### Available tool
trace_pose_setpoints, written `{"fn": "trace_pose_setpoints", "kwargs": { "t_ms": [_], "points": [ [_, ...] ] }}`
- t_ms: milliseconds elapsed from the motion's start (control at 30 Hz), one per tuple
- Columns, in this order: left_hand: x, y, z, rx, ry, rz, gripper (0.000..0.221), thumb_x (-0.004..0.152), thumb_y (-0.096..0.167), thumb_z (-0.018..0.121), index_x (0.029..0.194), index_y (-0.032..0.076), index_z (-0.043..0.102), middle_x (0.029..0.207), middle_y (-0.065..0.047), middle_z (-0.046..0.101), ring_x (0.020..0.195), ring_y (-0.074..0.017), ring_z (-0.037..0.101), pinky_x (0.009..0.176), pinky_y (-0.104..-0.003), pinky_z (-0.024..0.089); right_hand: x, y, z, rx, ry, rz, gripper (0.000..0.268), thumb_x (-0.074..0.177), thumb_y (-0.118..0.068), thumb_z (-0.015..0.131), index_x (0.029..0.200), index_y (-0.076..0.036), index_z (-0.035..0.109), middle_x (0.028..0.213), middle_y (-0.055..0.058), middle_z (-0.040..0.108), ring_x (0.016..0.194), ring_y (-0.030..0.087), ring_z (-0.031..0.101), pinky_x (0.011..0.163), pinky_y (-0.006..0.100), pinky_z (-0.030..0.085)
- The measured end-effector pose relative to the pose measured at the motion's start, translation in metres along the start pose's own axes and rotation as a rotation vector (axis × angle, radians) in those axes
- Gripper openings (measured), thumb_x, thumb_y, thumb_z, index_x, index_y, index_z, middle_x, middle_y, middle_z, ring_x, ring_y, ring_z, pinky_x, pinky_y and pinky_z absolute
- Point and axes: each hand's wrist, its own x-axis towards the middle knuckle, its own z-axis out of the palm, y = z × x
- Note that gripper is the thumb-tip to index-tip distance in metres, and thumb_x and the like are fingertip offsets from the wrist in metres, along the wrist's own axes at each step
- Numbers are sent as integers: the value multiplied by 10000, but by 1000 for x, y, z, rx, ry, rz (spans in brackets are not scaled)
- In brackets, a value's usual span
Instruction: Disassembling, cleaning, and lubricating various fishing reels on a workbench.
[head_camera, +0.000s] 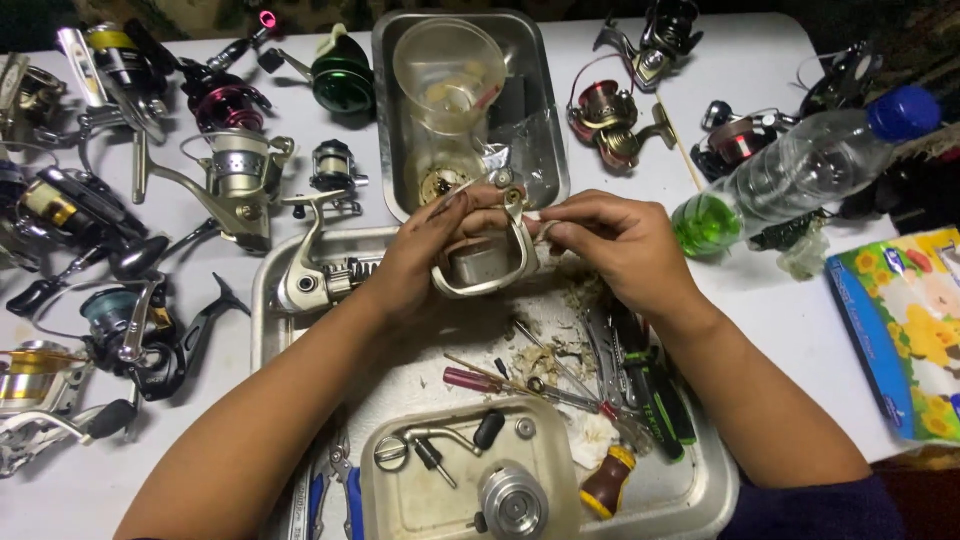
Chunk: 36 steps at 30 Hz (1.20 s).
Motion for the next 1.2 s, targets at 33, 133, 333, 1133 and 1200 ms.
{"fn": "trace_pose_setpoints", "kwargs": {
  "t_ms": [33,133,333,1133,1200],
  "points": [
    [-4,4,7,7,-6,-8,510,1001,337,572,1264,-99,553,1026,-211,712,876,-252,749,735,-358,660,0,6,-4,8,35,-27,174,927,15,726,1094,60,748,1071,199,748,971,218,727,854,364,624],
    [-7,8,14,62,3,-48,514,977,322,606,1264,-103,573,995,-203,711,881,-259,754,752,-375,658,-5,7,-2,332,176,48,173,949,-68,681,1068,56,699,1129,253,731,1068,293,734,922,386,611],
    [0,-3,-6,269,13,-85,490,971,314,613,1245,-91,601,1003,-129,698,974,-186,712,828,-309,634,-9,11,-4,585,302,200,284,956,0,588,1187,156,641,855,164,669,733,199,706,719,322,642],
    [2,0,-7,572,-176,-84,404,1035,321,540,1216,-19,661,1002,-99,715,1010,-181,641,1007,-388,508,-10,-25,13,-525,40,-216,157,924,69,692,1072,69,743,891,226,752,765,303,734,688,366,586],
    [3,-10,-14,594,-195,-67,369,1033,297,551,1217,-6,656,1004,-98,723,1019,-170,646,1004,-380,507,-8,-26,15,-586,28,-271,123,918,63,710,1032,55,756,875,218,758,747,298,738,670,355,579]
  ]
}}
